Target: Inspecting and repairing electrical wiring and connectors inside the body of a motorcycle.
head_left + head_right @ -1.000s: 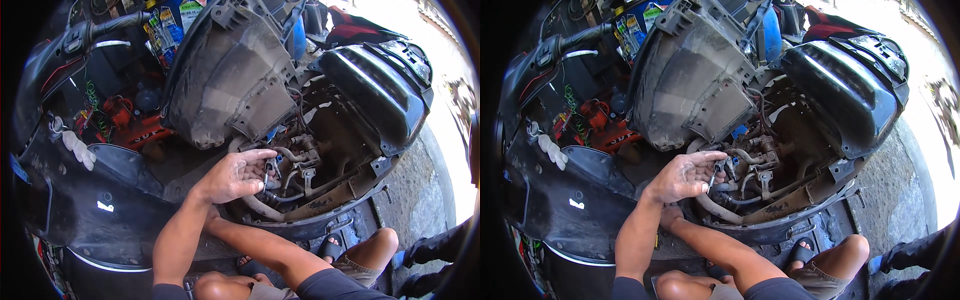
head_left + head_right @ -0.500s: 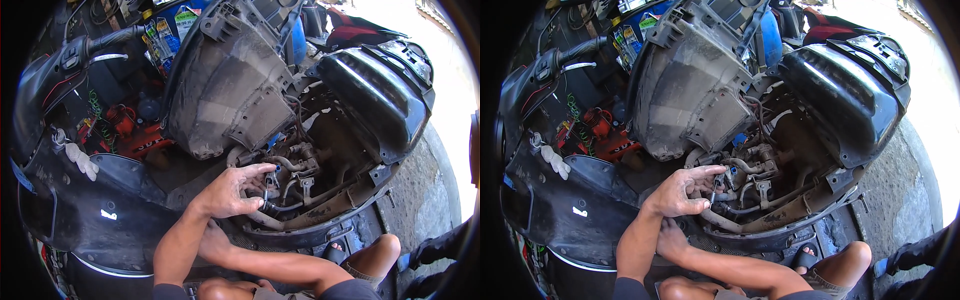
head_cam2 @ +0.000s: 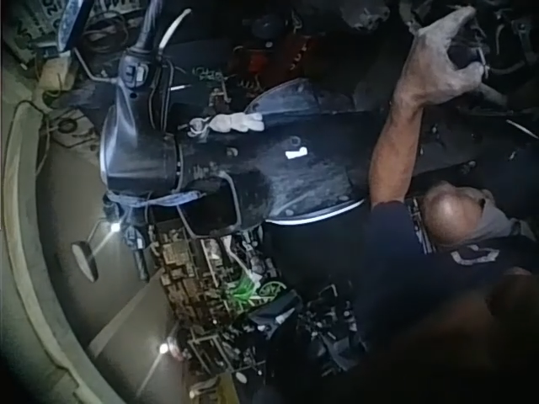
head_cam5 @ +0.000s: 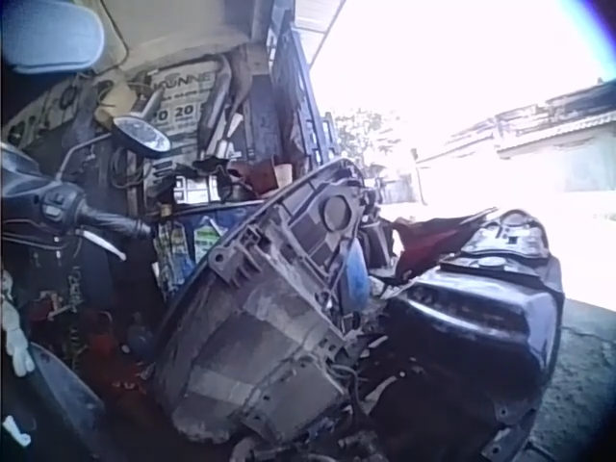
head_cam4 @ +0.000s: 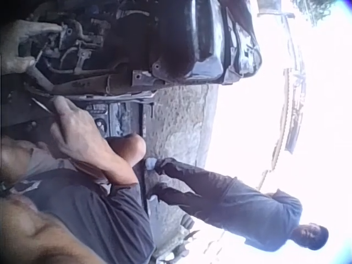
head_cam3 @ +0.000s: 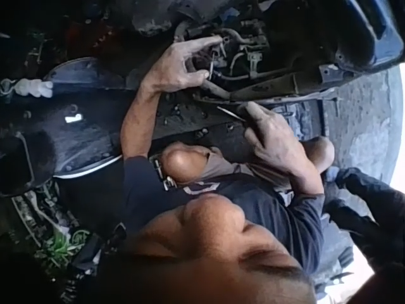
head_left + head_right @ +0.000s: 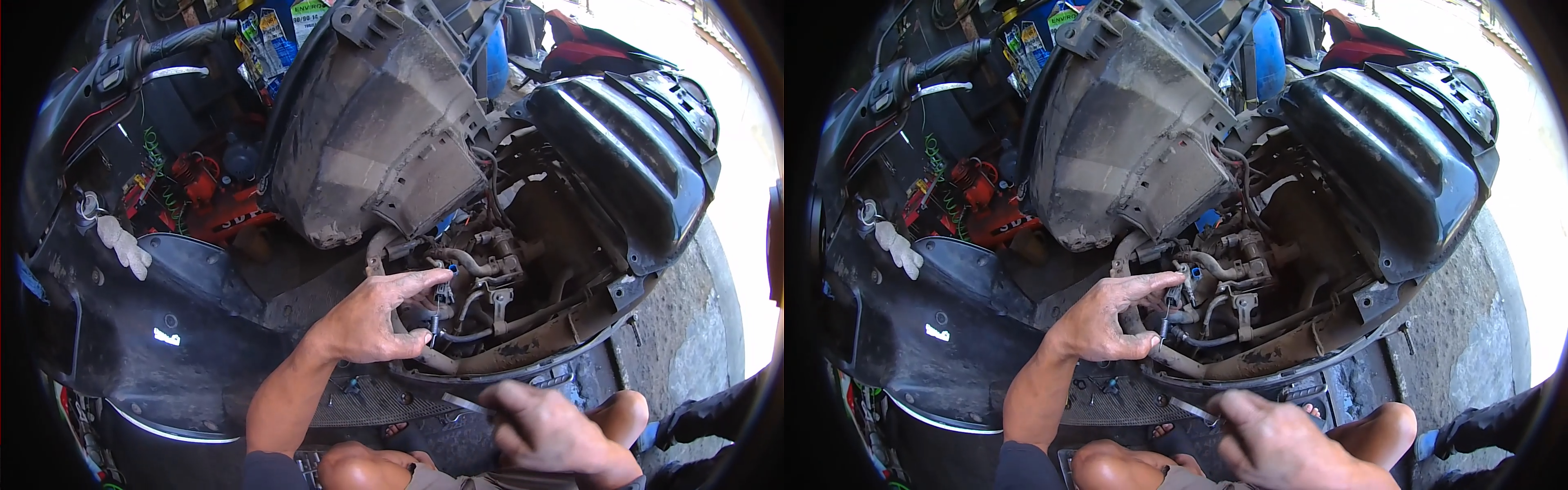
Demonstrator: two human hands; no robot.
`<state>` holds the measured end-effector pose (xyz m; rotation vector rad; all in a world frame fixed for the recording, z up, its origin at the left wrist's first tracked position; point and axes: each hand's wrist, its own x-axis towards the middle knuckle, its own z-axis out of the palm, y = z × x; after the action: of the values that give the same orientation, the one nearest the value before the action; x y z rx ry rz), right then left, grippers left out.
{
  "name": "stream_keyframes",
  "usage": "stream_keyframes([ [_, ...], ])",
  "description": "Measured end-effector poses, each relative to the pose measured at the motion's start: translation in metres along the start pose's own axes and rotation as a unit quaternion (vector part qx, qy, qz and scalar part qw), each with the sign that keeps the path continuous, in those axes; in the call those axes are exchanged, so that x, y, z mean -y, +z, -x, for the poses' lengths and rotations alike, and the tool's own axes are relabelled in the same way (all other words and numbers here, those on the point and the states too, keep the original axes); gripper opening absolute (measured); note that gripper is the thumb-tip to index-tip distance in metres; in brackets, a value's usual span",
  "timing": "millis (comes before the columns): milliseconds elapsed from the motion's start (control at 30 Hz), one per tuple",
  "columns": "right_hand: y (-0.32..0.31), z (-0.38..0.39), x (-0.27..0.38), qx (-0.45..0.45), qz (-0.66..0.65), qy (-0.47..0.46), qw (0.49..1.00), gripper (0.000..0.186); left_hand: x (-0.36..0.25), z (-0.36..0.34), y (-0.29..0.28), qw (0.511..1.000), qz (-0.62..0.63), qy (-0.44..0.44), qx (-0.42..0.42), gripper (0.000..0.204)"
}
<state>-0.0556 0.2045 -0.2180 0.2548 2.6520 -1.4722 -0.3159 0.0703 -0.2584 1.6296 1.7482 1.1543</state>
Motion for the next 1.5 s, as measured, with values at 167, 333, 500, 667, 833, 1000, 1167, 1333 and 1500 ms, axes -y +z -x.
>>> stream_keyframes([
  [167,-0.023,-0.036,-0.009,-0.171,0.014,-0.091,0.981,0.027,-0.009,0.006,0.001,1.0,-0.015,-0.017,0.0,0.077],
  [333,-0.029,-0.086,-0.013,-0.189,-0.146,-0.026,0.971,0.028,-0.02,0.003,0.006,0.994,0.074,-0.073,-0.028,0.077],
  [500,0.0,-0.124,-0.019,-0.148,-0.326,-0.026,0.933,0.03,-0.01,0.009,0.0,0.996,0.053,-0.063,-0.022,0.079],
  [667,0.014,-0.117,-0.019,-0.111,-0.45,0.059,0.884,0.033,-0.01,0.011,-0.002,0.998,0.031,-0.049,-0.009,0.079],
  [833,0.025,-0.113,-0.018,-0.121,-0.503,0.069,0.853,0.047,-0.008,0.01,0.0,1.0,-0.008,-0.02,-0.016,0.08],
  [1000,0.028,-0.108,-0.013,-0.124,-0.489,0.083,0.859,0.059,-0.009,0.008,0.004,0.999,-0.045,0.004,-0.03,0.081],
  [1167,0.033,-0.111,-0.023,-0.117,-0.556,0.073,0.82,0.063,-0.008,0.009,0.005,0.999,-0.036,0.008,-0.036,0.082],
  [1333,0.033,-0.11,-0.027,-0.113,-0.595,0.073,0.793,0.063,0.008,0.011,0.016,0.995,0.092,-0.009,-0.038,0.081],
  [1500,0.031,-0.109,-0.029,-0.117,-0.631,0.065,0.764,0.063,-0.001,0.008,0.03,0.951,0.292,-0.076,-0.063,0.066],
])
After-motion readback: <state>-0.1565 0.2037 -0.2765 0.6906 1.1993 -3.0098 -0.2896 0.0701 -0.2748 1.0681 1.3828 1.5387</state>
